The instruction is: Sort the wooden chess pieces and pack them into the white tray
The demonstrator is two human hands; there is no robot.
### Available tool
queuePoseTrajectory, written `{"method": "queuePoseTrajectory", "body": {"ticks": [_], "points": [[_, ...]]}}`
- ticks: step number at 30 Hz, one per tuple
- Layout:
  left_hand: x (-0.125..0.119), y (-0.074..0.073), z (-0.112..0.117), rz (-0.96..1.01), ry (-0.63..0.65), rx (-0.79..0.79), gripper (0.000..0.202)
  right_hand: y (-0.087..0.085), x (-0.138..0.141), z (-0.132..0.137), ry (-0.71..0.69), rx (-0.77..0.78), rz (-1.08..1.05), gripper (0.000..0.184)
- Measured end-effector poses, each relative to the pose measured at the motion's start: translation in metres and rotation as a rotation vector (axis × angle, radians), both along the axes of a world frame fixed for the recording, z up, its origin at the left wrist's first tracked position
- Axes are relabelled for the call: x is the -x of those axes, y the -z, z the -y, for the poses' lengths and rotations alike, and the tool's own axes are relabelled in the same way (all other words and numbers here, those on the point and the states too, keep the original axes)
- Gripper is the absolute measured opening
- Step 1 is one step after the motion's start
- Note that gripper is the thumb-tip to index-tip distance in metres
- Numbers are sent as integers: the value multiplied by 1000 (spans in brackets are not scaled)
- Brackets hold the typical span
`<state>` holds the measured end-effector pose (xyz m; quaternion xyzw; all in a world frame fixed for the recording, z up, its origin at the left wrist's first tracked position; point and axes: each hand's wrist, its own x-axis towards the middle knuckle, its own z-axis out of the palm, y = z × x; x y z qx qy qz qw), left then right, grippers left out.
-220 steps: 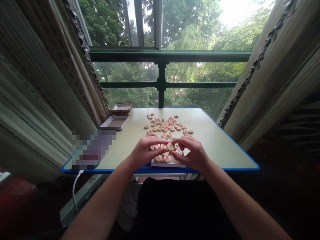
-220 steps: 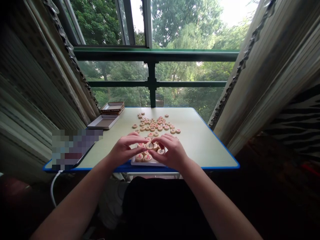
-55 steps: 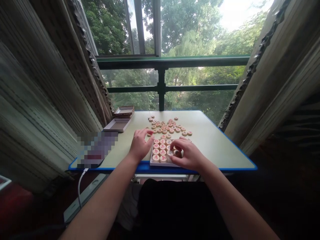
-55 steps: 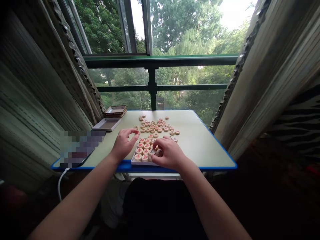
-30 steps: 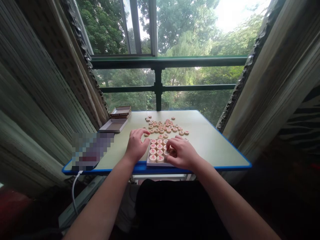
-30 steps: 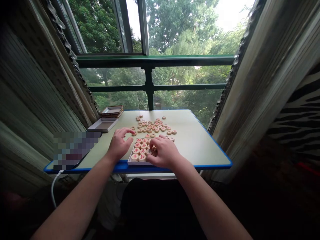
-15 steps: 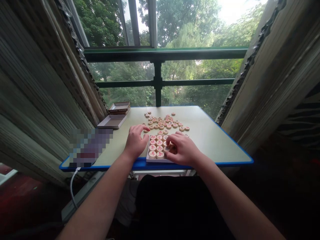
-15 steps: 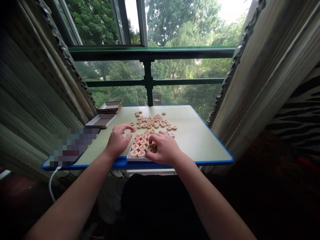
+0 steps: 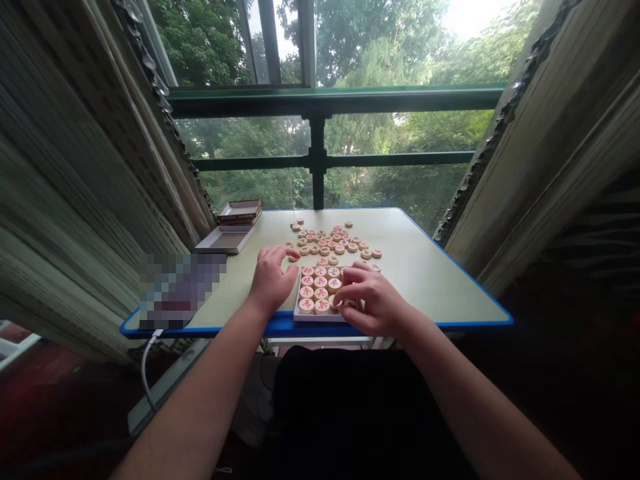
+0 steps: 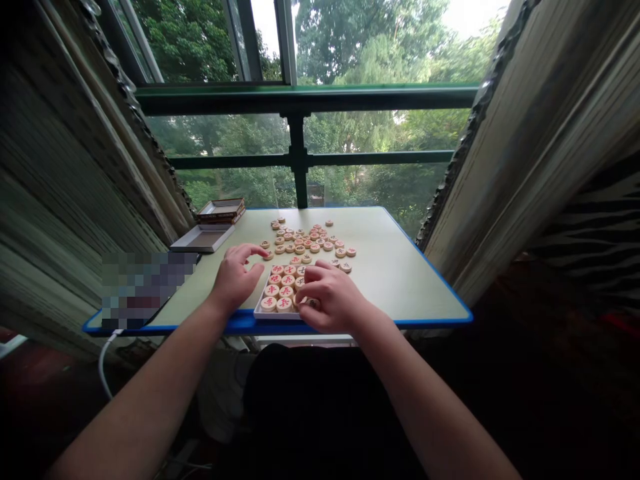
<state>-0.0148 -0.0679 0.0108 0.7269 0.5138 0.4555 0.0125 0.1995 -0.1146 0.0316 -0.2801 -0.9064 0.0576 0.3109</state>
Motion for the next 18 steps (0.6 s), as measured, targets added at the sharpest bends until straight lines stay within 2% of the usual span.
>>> {"method": "queuePoseTrajectory", "body": {"ticks": [9, 15, 17, 18], "points": [[-1, 0, -3, 28, -9, 56, 19, 0, 0, -1, 37, 5, 33, 15], [-2, 1, -10, 205, 95, 214, 28, 0, 3, 0, 38, 11, 30, 15], [-1, 3, -14, 275, 111, 283, 30, 2, 0, -3, 97, 0, -63, 15], [-1, 6, -16, 314, 118, 326, 31, 3, -2, -6, 171, -9, -134, 16]]}}
